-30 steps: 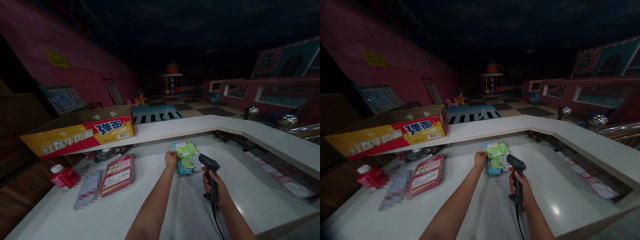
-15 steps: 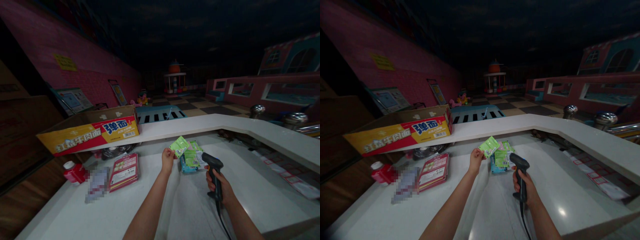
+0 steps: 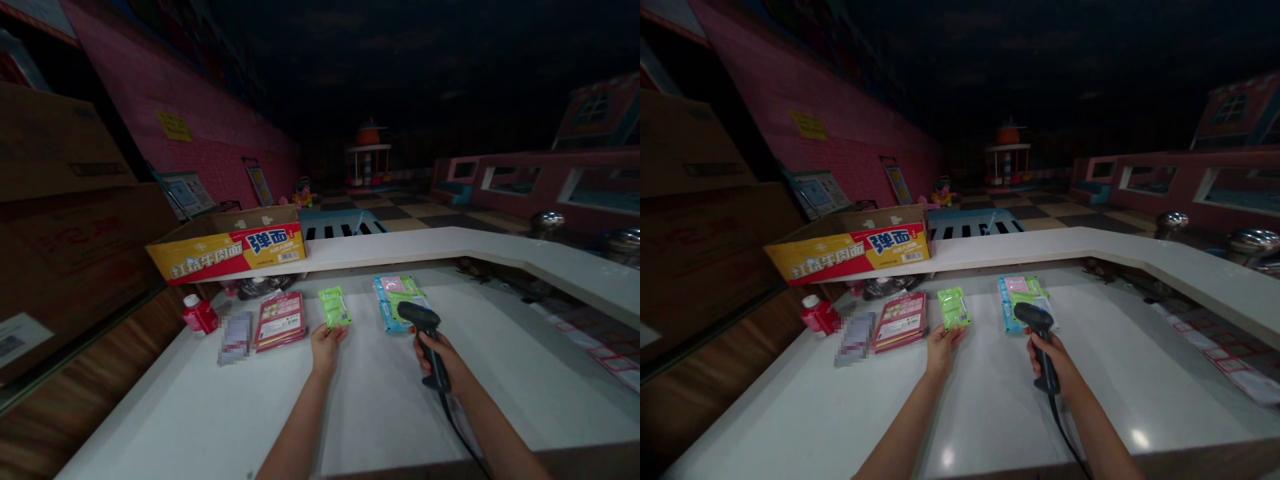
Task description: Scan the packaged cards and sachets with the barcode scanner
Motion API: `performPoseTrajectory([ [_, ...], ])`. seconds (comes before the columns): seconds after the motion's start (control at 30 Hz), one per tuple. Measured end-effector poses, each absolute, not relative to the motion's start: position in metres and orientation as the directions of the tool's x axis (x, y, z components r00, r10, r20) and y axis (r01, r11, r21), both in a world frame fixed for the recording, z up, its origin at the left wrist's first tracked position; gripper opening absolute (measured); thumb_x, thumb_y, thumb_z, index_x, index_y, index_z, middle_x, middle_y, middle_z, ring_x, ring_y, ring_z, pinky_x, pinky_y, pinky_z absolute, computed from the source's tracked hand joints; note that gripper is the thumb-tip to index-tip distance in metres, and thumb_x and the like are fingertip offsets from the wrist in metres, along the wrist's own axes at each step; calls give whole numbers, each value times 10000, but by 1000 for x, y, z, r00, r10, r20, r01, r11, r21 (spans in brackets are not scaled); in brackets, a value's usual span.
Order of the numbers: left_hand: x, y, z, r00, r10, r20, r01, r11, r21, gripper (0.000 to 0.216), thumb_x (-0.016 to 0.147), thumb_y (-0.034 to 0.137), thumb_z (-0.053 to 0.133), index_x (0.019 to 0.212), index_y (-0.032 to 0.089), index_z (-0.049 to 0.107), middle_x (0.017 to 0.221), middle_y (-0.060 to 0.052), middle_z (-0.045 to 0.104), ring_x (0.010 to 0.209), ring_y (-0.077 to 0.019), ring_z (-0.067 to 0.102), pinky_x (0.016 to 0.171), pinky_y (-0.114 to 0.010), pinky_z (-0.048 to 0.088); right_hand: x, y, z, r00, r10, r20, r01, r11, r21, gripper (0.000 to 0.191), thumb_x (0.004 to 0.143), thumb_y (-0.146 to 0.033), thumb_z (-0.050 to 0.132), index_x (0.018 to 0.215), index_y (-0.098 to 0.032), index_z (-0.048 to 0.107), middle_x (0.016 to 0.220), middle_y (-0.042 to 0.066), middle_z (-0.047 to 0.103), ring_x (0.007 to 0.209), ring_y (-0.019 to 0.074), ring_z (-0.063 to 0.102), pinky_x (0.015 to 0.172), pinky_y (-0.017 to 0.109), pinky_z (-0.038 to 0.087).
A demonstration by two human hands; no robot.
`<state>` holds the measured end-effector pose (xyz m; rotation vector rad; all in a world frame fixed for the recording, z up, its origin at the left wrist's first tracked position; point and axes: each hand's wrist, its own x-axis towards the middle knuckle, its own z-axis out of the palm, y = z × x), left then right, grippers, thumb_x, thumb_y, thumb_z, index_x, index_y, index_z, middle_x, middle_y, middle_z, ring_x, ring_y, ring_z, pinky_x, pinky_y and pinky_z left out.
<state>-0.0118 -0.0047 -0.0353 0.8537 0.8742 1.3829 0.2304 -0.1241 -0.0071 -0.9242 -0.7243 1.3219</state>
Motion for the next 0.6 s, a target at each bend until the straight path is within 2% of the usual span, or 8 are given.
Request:
performPoseTrajectory([
  [0.13, -15, -9, -41, -1, 1000, -26, -485, 22, 874, 464, 492, 438, 906, 743, 98, 715, 747, -89, 742, 783, -238, 734, 820, -385, 591, 203, -127, -1, 103, 992, -80, -398, -32, -917, 385, 739, -442, 771, 999, -198, 627, 572, -54, 572, 356, 81, 465, 328, 191, 372],
  [0.37, -17, -10, -44, 1, 999, 42, -520, -36, 854, 501, 526, 471, 888, 821, 105, 715, 803, -93, 748, 822, -234, 731, 863, -397, 575, 159, -137, 4, 65, 995, -71, -275, -50, -960, 475, 721, -481, 766, 1050, -188, 590, 536, -77, 556, 336, 79, 453, 315, 180, 355],
  [0.6, -14, -7, -50, -9, 998, 59, -492, -55, 869, 461, 596, 476, 846, 839, 114, 697, 791, -88, 737, 811, -233, 728, 881, -423, 565, 148, -139, 13, 41, 997, -59, -234, -48, -971, 424, 701, -530, 760, 880, -201, 561, 512, -81, 542, 320, 76, 443, 305, 182, 345],
])
